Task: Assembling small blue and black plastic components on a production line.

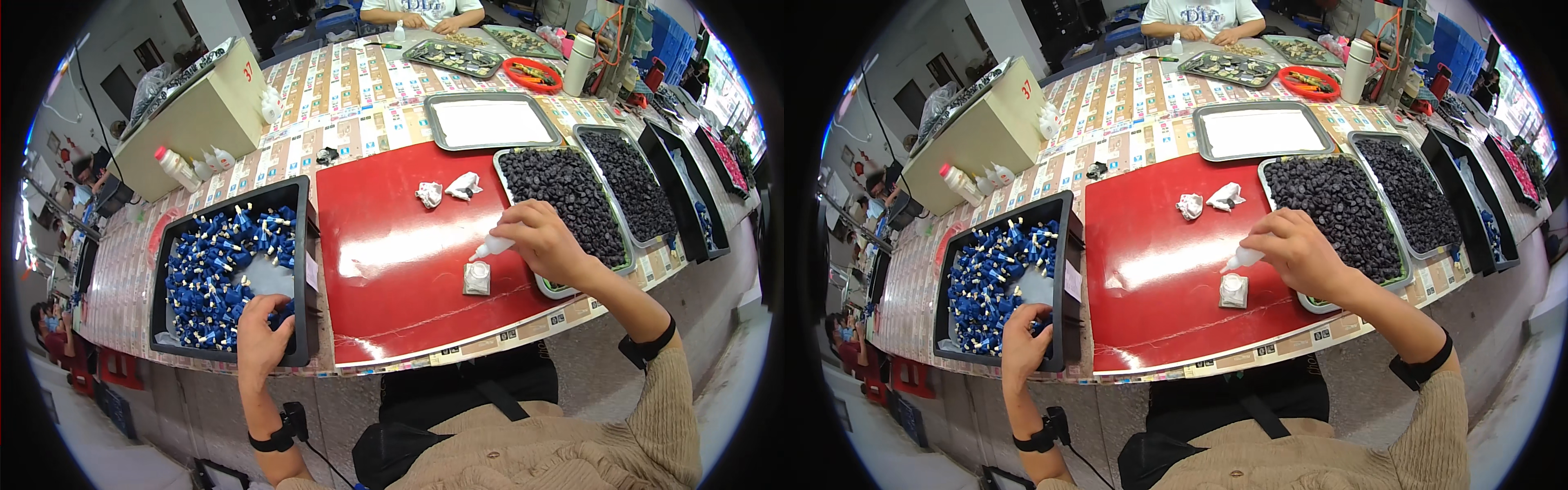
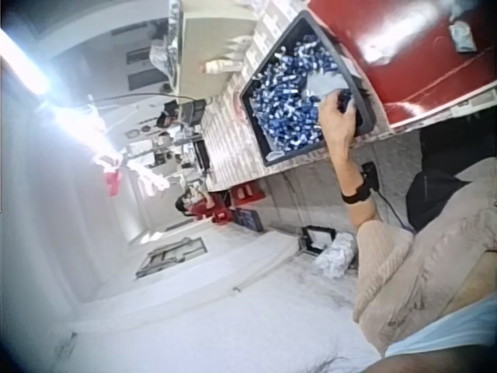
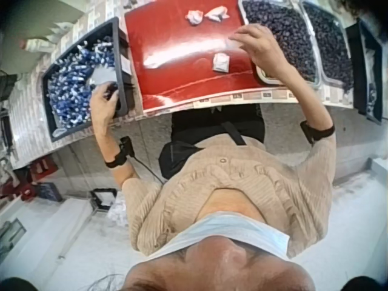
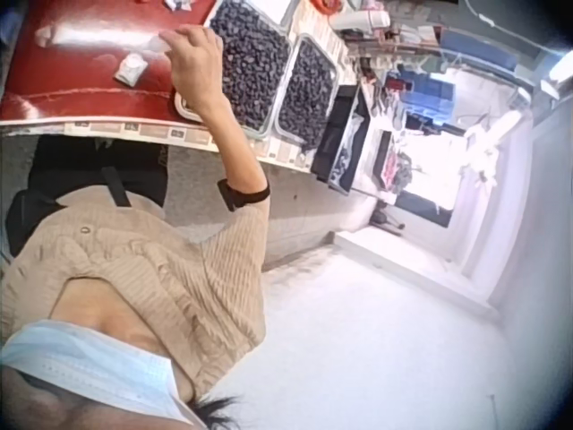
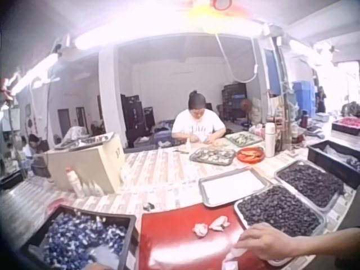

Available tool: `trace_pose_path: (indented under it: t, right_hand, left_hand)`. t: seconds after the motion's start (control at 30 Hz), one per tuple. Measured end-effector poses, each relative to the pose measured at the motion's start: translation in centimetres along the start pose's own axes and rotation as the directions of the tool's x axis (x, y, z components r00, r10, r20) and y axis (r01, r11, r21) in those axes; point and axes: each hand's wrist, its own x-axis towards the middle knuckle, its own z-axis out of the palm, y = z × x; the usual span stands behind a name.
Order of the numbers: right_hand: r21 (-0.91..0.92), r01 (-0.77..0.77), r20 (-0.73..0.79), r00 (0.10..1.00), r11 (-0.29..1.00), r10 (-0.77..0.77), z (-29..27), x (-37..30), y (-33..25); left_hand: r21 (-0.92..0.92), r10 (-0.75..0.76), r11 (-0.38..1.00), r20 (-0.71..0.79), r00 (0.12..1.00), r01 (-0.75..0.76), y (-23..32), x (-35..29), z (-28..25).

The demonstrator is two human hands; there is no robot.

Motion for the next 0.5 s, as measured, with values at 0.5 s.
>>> trace_pose_path:
  t: [0.5]
  right_hand:
    - [0.538, -0.568, 0.236, 0.811, 0.623, 0.535, 9.6, 5.7, 3.3]
  left_hand:
    - [-0.041, -0.165, 0.984, 0.139, 0.976, 0.172, -0.9, 0.4, -1.0]
